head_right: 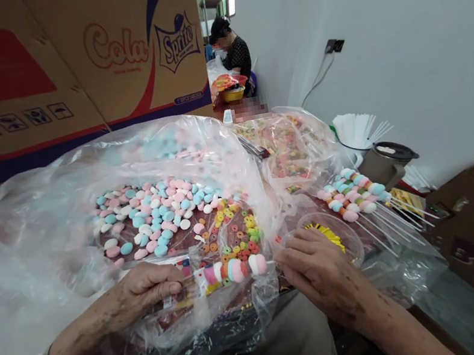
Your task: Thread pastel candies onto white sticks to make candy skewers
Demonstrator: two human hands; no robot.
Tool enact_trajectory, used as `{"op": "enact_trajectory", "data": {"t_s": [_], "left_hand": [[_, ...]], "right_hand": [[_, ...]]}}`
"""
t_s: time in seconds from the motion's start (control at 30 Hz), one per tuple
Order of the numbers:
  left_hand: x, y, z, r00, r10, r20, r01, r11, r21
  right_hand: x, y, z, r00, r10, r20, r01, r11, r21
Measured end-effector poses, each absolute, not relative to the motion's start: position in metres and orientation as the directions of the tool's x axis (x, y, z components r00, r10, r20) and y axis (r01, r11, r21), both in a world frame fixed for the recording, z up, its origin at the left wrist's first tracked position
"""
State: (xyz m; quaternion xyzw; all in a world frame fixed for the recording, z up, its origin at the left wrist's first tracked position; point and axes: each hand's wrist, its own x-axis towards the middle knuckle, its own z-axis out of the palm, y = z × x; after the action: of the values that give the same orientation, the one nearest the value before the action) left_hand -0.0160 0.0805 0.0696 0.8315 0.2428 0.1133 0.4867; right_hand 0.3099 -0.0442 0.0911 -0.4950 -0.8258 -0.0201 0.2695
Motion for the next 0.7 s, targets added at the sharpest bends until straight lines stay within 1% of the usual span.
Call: {"op": "enact_trajectory", "data": {"t_s": [0.07, 0.13, 0.3, 0.5, 0.57, 0.7], "left_hand": [[-0.014, 0.081, 0.072, 0.868, 0.490, -0.081, 0.293, -0.374, 0.880], [-0.013, 0.082, 0.073, 0.875, 0.476, -0.081, 0.282, -0.369, 0.885], [-0.012, 0.084, 0.070, 0.872, 0.488, -0.029, 0.262, -0.417, 0.870], [-0.012, 0.083, 0.071, 0.854, 0.518, -0.055, 0.319, -0.438, 0.840], [-0.011, 0.080, 0.076, 0.860, 0.503, -0.084, 0.326, -0.415, 0.850], [-0.008, 0.071, 0.094, 0.870, 0.448, -0.207, 0.377, -0.334, 0.864]], "right_hand": [[0.310, -0.043, 0.090, -0.353, 0.807, 0.474, 0.829, 0.505, -0.242], [0.309, -0.043, 0.090, -0.363, 0.796, 0.485, 0.816, 0.522, -0.247], [0.305, -0.043, 0.086, -0.396, 0.770, 0.500, 0.788, 0.565, -0.246], [0.296, -0.041, 0.079, -0.367, 0.792, 0.487, 0.801, 0.536, -0.268], [0.293, -0.040, 0.077, -0.379, 0.792, 0.478, 0.796, 0.543, -0.268], [0.288, -0.038, 0.074, -0.378, 0.788, 0.486, 0.807, 0.538, -0.244]]}}
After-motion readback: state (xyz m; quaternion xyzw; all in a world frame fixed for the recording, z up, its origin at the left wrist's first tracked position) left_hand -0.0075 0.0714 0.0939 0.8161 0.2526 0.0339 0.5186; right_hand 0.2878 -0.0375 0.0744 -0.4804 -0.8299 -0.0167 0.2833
